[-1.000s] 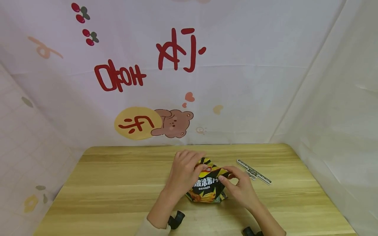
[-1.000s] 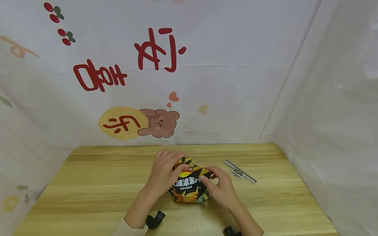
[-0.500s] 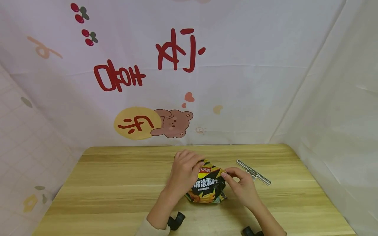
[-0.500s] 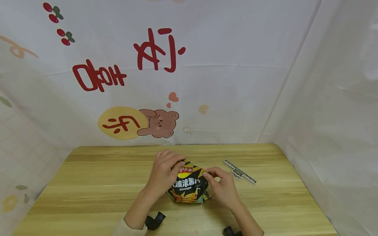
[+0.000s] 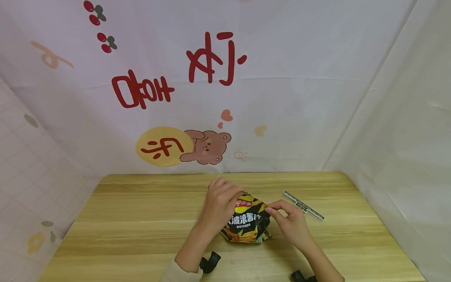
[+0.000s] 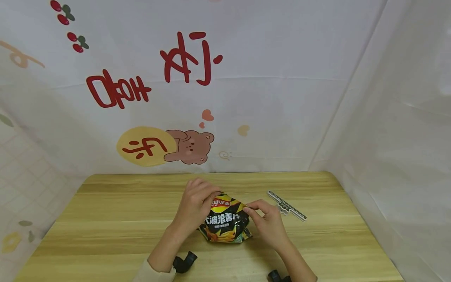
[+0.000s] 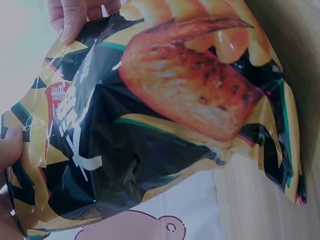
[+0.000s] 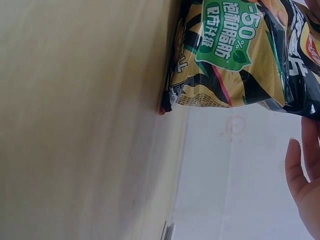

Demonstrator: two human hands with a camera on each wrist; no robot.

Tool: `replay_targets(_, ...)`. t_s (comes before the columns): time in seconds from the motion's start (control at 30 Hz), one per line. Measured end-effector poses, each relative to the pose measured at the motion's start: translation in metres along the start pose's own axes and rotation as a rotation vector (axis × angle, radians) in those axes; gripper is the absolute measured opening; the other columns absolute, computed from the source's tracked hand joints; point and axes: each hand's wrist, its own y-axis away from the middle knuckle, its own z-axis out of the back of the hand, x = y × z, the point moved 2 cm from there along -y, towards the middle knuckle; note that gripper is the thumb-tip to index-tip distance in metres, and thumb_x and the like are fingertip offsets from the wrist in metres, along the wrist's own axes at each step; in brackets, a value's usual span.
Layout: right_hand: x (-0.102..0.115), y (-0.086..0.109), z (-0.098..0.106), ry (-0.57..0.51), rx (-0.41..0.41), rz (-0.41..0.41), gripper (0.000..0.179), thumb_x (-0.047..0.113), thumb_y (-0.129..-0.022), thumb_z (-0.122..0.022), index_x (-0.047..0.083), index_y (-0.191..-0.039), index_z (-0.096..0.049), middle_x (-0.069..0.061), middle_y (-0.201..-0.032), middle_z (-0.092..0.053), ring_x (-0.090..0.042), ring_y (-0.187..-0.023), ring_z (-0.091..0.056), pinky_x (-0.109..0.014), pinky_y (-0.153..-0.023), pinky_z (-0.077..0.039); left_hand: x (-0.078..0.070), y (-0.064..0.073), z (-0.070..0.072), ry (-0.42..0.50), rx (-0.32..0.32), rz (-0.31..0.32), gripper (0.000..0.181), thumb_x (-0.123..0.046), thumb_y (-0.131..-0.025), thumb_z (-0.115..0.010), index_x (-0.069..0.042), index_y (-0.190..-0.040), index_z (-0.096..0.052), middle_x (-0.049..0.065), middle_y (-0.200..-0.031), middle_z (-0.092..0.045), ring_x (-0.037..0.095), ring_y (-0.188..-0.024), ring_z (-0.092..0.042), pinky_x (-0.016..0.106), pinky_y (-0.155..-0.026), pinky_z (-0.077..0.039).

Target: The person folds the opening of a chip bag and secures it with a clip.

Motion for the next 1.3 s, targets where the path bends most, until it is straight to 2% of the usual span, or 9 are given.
replay_targets(0.13, 0.0024, -0.0002, 0.0004, 0.013, -0.015, 0.059, 0.029, -0.013, -0.083, -0.079, 0.014, -0.093, -0.079, 0.001, -0.087, -0.076, -0.009, -0.079, -0.069, -0.018, -0.074, -0.053, 0.0001, -0.0005, 0.0004, 0.02, 0.003, -0.02, 0.01, -0.002, -0.09, -0.081, -0.01, -0.096, -0.081, -0.002, -0.088, -0.077, 0.016, -0.089, -0.062, 0.031, -0.078, -0.044)
replay_targets(0.4, -0.0001, -0.0005, -0.0003, 0.007, -0.035, 0.102, 0.032, -0.017, -0.079, -0.081, 0.012, -0.094, -0.08, -0.002, -0.085, -0.076, -0.009, -0.079, -0.068, -0.016, -0.076, -0.051, 0.001, 0.0001, 0.0013, 0.048, 0.009, -0.033, 0.014, 0.004, -0.09, -0.078, -0.009, -0.096, -0.081, -0.001, -0.089, -0.077, 0.016, -0.09, -0.062, 0.029, -0.081, -0.049)
replay_targets(0.7, -0.0001, -0.0003, 0.0026, -0.047, -0.017, 0.066, 0.028, -0.016, -0.078, -0.082, 0.009, -0.091, -0.081, 0.002, -0.086, -0.077, -0.01, -0.08, -0.07, -0.018, -0.079, -0.053, 0.0032, 0.0011, 0.0041, 0.087, 0.034, -0.047, 0.026, 0.016, -0.089, -0.071, -0.008, -0.097, -0.08, 0.0, -0.091, -0.077, 0.016, -0.092, -0.066, 0.031, -0.088, -0.052)
replay_targets(0.83, 0.0, 0.0003, 0.0027, -0.062, -0.015, 0.067, 0.025, -0.016, -0.078, -0.082, 0.006, -0.09, -0.08, -0.004, -0.085, -0.076, -0.01, -0.08, -0.07, -0.018, -0.086, -0.052, 0.005, 0.0014, 0.0054, 0.113, 0.042, -0.048, 0.03, 0.02, -0.088, -0.067, -0.006, -0.097, -0.08, 0.001, -0.092, -0.077, 0.017, -0.093, -0.066, 0.031, -0.09, -0.052)
replay_targets(1.07, -0.0025, 0.0015, 0.0019, -0.145, -0.022, 0.147, 0.034, -0.026, -0.074, -0.079, 0.003, -0.091, -0.08, -0.01, -0.085, -0.076, -0.011, -0.081, -0.069, -0.018, -0.076, -0.054, 0.0065, 0.0015, 0.0065, 0.136, 0.068, -0.042, 0.033, 0.021, -0.089, -0.062, -0.006, -0.096, -0.08, 0.001, -0.093, -0.077, 0.017, -0.094, -0.066, 0.031, -0.094, -0.051)
replay_targets(1.3, -0.0044, 0.001, 0.0009, -0.209, -0.036, 0.212, 0.038, -0.033, -0.066, -0.078, -0.001, -0.087, -0.08, -0.013, -0.088, -0.076, -0.008, -0.087, -0.071, -0.018, -0.078, -0.056, 0.0064, 0.0021, 0.0076, 0.13, 0.084, -0.051, 0.034, 0.02, -0.086, -0.064, -0.007, -0.096, -0.081, 0.0, -0.094, -0.076, 0.016, -0.095, -0.066, 0.032, -0.095, -0.051)
